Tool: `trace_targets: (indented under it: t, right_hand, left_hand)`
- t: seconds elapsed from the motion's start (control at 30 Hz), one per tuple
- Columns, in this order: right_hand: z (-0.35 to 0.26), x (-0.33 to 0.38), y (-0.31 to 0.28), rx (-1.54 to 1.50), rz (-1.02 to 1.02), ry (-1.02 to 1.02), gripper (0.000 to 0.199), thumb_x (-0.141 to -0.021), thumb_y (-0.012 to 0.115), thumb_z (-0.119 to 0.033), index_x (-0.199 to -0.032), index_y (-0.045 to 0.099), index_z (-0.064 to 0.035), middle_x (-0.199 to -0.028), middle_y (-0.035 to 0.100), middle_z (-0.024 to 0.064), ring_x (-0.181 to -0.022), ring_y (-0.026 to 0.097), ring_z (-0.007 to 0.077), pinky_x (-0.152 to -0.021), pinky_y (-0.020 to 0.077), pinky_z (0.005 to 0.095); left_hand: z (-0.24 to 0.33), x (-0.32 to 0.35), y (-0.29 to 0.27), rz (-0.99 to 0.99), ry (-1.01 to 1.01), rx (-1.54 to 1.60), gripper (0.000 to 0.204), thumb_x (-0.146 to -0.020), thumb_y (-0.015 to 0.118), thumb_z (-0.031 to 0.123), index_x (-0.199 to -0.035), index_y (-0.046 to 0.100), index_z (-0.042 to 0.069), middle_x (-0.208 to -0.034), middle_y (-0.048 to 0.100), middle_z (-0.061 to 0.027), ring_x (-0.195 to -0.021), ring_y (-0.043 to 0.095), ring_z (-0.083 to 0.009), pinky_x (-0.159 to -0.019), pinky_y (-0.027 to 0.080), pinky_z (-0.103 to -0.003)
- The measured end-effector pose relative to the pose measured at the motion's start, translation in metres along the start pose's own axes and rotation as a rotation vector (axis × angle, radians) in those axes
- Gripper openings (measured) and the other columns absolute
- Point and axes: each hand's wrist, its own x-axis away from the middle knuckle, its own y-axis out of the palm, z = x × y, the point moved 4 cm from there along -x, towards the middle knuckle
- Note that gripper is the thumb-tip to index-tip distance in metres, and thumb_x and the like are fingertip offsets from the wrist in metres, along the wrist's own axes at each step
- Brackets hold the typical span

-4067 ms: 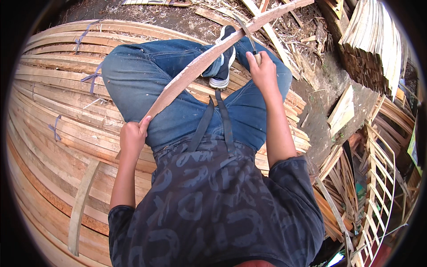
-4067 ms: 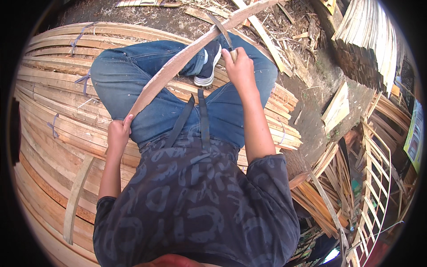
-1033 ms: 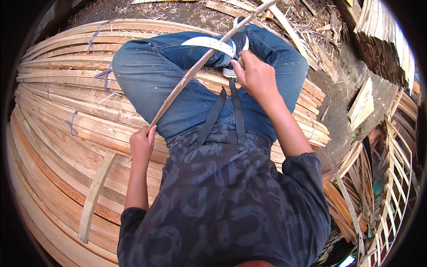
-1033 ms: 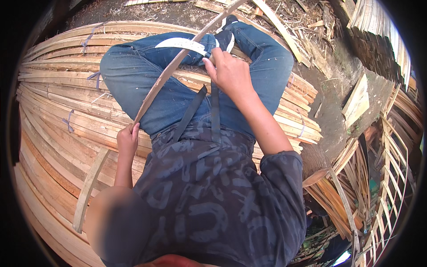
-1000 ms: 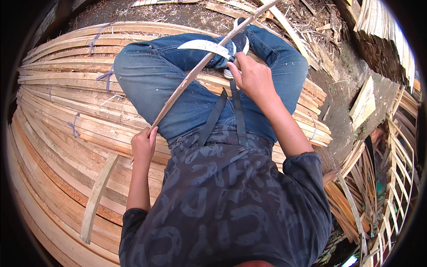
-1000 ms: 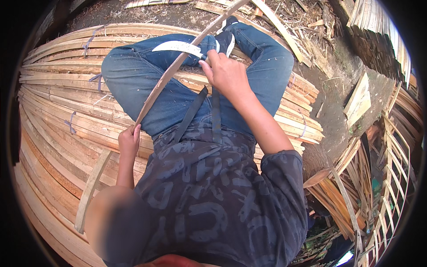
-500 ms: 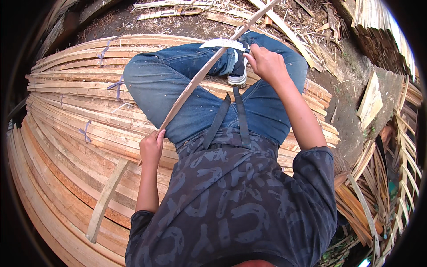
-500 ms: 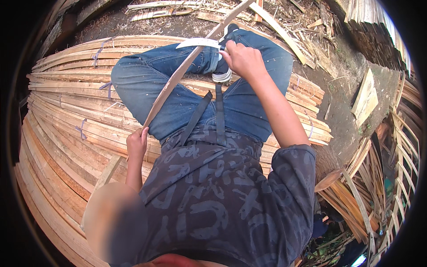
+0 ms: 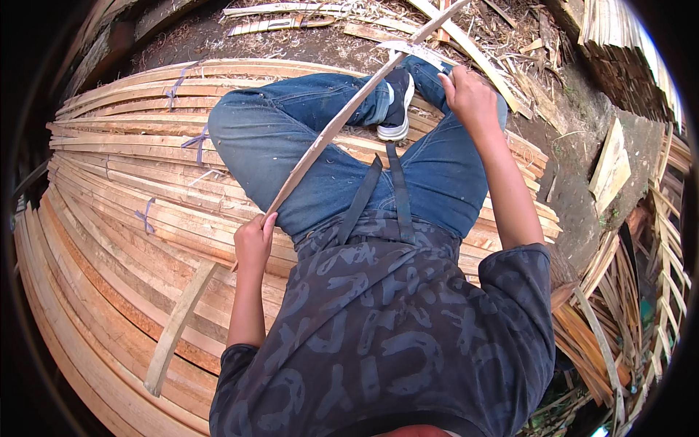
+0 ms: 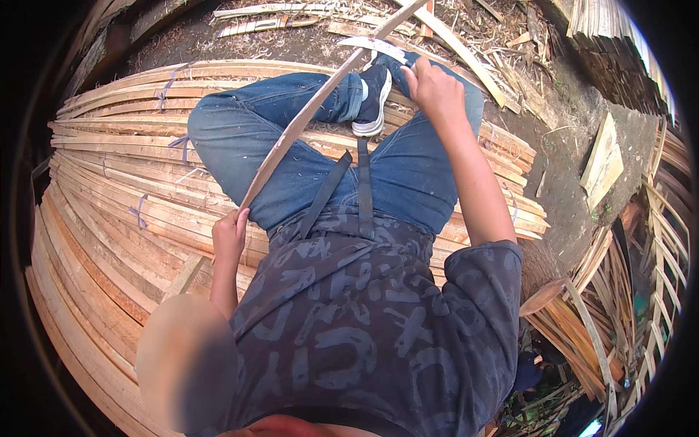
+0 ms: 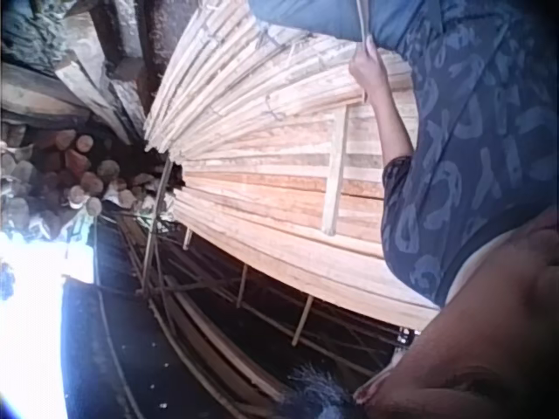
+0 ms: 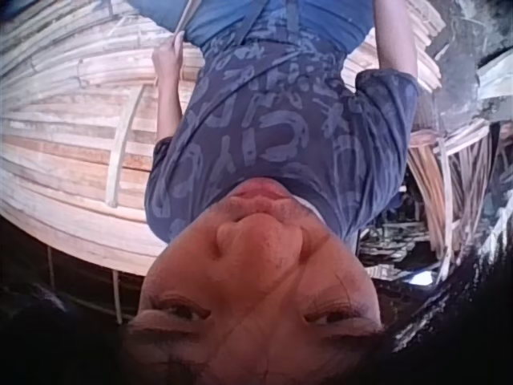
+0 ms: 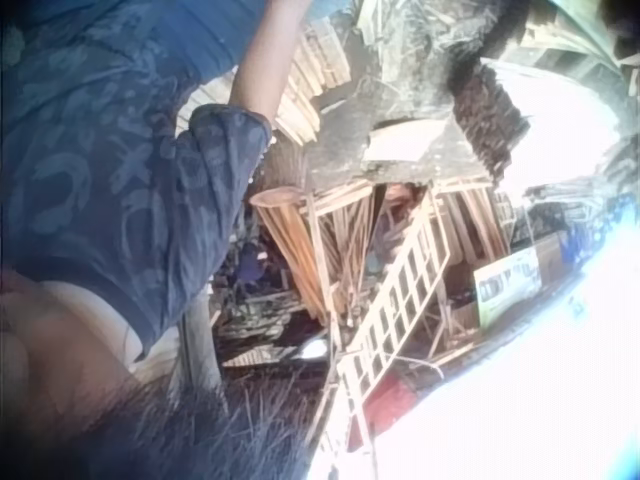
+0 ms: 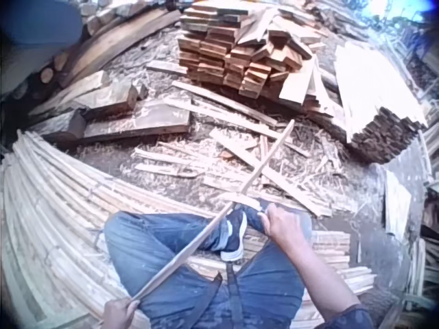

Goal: The person sits cross-legged on the ground and uses a curved knife to shave thin strips from a long, thin piece of wood. They hold the wood with their left hand and pull the knife along its length with their right hand, creating wood shavings.

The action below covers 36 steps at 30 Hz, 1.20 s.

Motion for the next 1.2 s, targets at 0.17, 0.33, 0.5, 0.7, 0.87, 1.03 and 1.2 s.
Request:
trace_targets:
  t: [0.17, 0.33, 0.5, 0.7, 0.87, 1.03, 1.2]
  right_hand:
    - [-0.020, 0.020, -0.013, -0.315, -0.190, 0.266, 0.037, -0.094, 0.055, -0.040, -0.082, 0.052, -0.0041, -0.069, 0.063, 0.0205, -0.069, 0.063, 0.0420, -0.061, 0.0483, 0.0525]
    - [-0.055, 0.056, 0.016, -0.950, -0.186, 0.469, 0.039, -0.096, 0.053, -0.032, -0.077, 0.051, 0.0026, -0.060, 0.053, 0.0166, -0.055, 0.051, 0.0239, -0.056, 0.0414, 0.0395]
    - [-0.105, 0.071, -0.002, -0.867, -0.327, 0.224, 0.037, -0.094, 0.056, -0.035, -0.078, 0.054, -0.0013, -0.063, 0.058, 0.0180, -0.059, 0.060, 0.0361, -0.055, 0.0440, 0.0425]
    - [-0.107, 0.074, -0.017, -0.602, -0.256, -0.006, 0.036, -0.090, 0.061, -0.039, -0.079, 0.056, -0.0060, -0.064, 0.061, 0.0150, -0.062, 0.061, 0.0375, -0.055, 0.0470, 0.0459]
    - [-0.084, 0.070, -0.029, -0.489, -0.195, -0.016, 0.035, -0.088, 0.064, -0.037, -0.080, 0.054, -0.0053, -0.063, 0.061, 0.0127, -0.060, 0.061, 0.0354, -0.051, 0.0468, 0.0435]
    - [-0.077, 0.068, -0.034, -0.403, -0.192, -0.073, 0.035, -0.087, 0.065, -0.037, -0.078, 0.052, -0.0062, -0.061, 0.060, 0.0115, -0.058, 0.061, 0.0343, -0.050, 0.0468, 0.0429]
    - [-0.069, 0.057, -0.036, -0.238, -0.152, -0.124, 0.035, -0.087, 0.064, -0.038, -0.078, 0.050, -0.0074, -0.065, 0.060, 0.0091, -0.059, 0.062, 0.0310, -0.049, 0.0465, 0.0415]
  left_hand:
    - [0.000, 0.002, 0.002, 0.018, -0.005, 0.023, 0.039, -0.091, 0.062, 0.031, -0.066, 0.056, 0.001, -0.059, 0.054, -0.0180, -0.055, 0.054, -0.0372, -0.052, 0.040, -0.044]
    - [0.018, 0.013, 0.008, 0.169, 0.060, 0.013, 0.029, -0.088, 0.064, 0.025, -0.073, 0.053, 0.003, -0.062, 0.053, -0.0164, -0.057, 0.052, -0.0378, -0.054, 0.040, -0.045]
    - [0.011, 0.018, 0.018, 0.054, -0.046, 0.033, 0.032, -0.087, 0.065, 0.028, -0.076, 0.050, 0.002, -0.064, 0.056, -0.0194, -0.061, 0.056, -0.0409, -0.057, 0.041, -0.048]
    - [0.008, 0.007, 0.019, -0.061, -0.101, 0.027, 0.045, -0.086, 0.063, 0.044, -0.073, 0.050, 0.002, -0.060, 0.056, -0.0215, -0.063, 0.058, -0.0434, -0.058, 0.043, -0.048]
    - [0.003, 0.000, 0.020, -0.092, -0.122, 0.058, 0.052, -0.083, 0.065, 0.049, -0.068, 0.049, 0.001, -0.059, 0.055, -0.0216, -0.063, 0.058, -0.0431, -0.057, 0.043, -0.048]
    - [-0.009, -0.008, 0.023, -0.162, -0.121, 0.139, 0.055, -0.082, 0.067, 0.048, -0.063, 0.049, 0.000, -0.057, 0.052, -0.0214, -0.058, 0.055, -0.0421, -0.055, 0.041, -0.047]
    - [-0.015, -0.013, 0.026, -0.195, -0.149, 0.239, 0.051, -0.082, 0.070, 0.040, -0.060, 0.051, -0.002, -0.054, 0.051, -0.0214, -0.052, 0.052, -0.0374, -0.051, 0.039, -0.043]
